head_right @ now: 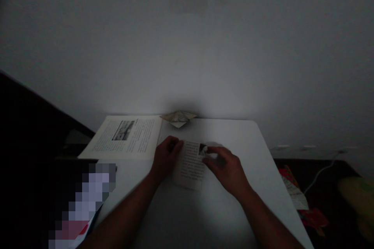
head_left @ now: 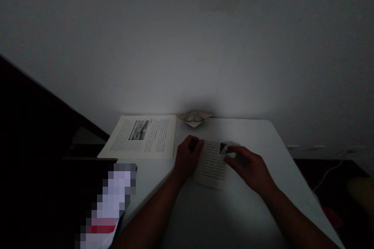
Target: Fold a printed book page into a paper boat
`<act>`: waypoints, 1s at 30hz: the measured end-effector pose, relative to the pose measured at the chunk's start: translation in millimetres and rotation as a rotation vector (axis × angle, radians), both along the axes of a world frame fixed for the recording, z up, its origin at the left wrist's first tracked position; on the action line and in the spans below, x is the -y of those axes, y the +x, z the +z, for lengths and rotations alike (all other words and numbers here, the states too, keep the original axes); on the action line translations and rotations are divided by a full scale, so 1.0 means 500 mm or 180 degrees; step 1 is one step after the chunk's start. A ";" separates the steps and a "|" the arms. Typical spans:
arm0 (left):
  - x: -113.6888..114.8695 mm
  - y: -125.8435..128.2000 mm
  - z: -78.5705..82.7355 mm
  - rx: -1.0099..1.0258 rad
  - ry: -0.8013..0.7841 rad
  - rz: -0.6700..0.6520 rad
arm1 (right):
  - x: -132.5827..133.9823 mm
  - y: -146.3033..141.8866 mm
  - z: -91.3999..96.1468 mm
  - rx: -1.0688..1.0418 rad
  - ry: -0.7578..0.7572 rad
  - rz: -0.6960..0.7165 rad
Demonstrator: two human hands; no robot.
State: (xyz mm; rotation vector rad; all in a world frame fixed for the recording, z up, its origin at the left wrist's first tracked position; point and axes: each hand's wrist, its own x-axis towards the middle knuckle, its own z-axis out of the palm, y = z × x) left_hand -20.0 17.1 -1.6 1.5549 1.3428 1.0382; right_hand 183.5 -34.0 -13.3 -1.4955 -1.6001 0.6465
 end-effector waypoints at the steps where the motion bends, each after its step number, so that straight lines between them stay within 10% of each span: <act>1: -0.001 0.000 0.001 0.0378 -0.0144 0.0027 | -0.002 -0.003 0.001 -0.0421 -0.0127 -0.0092; 6: 0.005 0.012 0.005 0.1288 -0.0663 0.0033 | 0.003 -0.020 0.016 -0.1563 -0.0564 0.0045; 30: 0.014 0.019 -0.012 0.1401 -0.0519 0.0151 | 0.007 -0.008 0.003 -0.1887 -0.0468 0.0468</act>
